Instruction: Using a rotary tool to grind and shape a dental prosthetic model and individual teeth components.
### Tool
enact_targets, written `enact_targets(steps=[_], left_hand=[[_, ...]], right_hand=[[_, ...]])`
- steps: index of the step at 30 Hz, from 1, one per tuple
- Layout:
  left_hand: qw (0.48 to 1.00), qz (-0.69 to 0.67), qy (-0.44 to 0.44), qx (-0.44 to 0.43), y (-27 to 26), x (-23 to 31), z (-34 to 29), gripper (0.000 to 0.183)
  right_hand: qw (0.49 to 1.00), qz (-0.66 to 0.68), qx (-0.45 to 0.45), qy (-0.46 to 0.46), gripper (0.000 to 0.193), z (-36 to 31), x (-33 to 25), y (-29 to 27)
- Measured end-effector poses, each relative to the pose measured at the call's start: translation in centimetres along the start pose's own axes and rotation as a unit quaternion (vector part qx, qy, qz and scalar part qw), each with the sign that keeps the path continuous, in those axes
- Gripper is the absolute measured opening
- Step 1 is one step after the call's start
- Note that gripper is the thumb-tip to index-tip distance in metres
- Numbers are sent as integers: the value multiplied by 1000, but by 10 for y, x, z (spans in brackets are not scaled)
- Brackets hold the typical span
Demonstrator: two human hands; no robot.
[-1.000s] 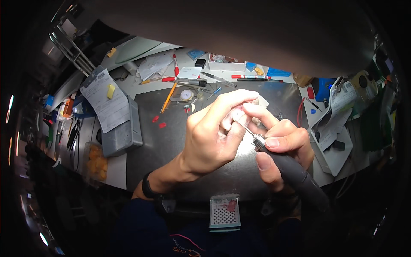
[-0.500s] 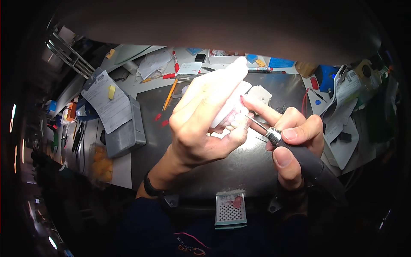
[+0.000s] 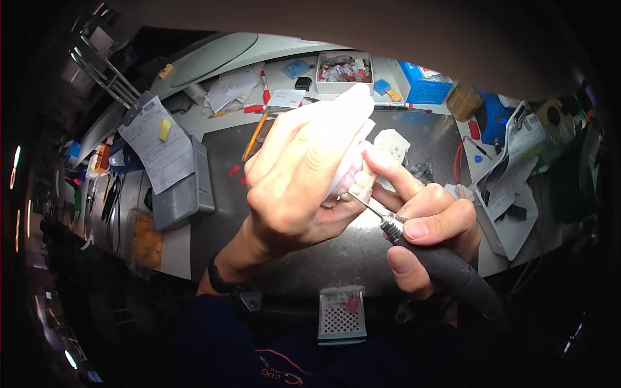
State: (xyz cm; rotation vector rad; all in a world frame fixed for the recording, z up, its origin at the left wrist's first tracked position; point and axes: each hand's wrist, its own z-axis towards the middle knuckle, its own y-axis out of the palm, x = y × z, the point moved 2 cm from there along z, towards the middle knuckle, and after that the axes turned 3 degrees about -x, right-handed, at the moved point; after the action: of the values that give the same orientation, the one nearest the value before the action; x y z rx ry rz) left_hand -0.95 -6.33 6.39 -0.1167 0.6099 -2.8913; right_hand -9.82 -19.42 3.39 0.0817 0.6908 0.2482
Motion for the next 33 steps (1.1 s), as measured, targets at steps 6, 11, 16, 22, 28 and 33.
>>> enact_targets(steps=[6,11,16,22,28,33], left_hand=[[999,-26,-27,-2,3,4,-4,53],[995,-71,-65,12,6,5,-10,53],[986,-121,-110,13,8,9,-12,51],[979,-144,-141,3,6,12,-12,48],[957,-203,-198,-63,3,16,-11,37],[962,-202,-179,-43,8,12,-12,44]], right_hand=[[1000,-5,-4,3,25,0,1,-1],[1000,-1,8,6,25,0,0,0],[1000,8,14,6,25,-2,-2,-2],[1000,-5,-3,16,25,-2,-5,-1],[1000,-10,-18,9,26,-2,-2,-2],[996,21,75,-41,26,-2,-1,-2]])
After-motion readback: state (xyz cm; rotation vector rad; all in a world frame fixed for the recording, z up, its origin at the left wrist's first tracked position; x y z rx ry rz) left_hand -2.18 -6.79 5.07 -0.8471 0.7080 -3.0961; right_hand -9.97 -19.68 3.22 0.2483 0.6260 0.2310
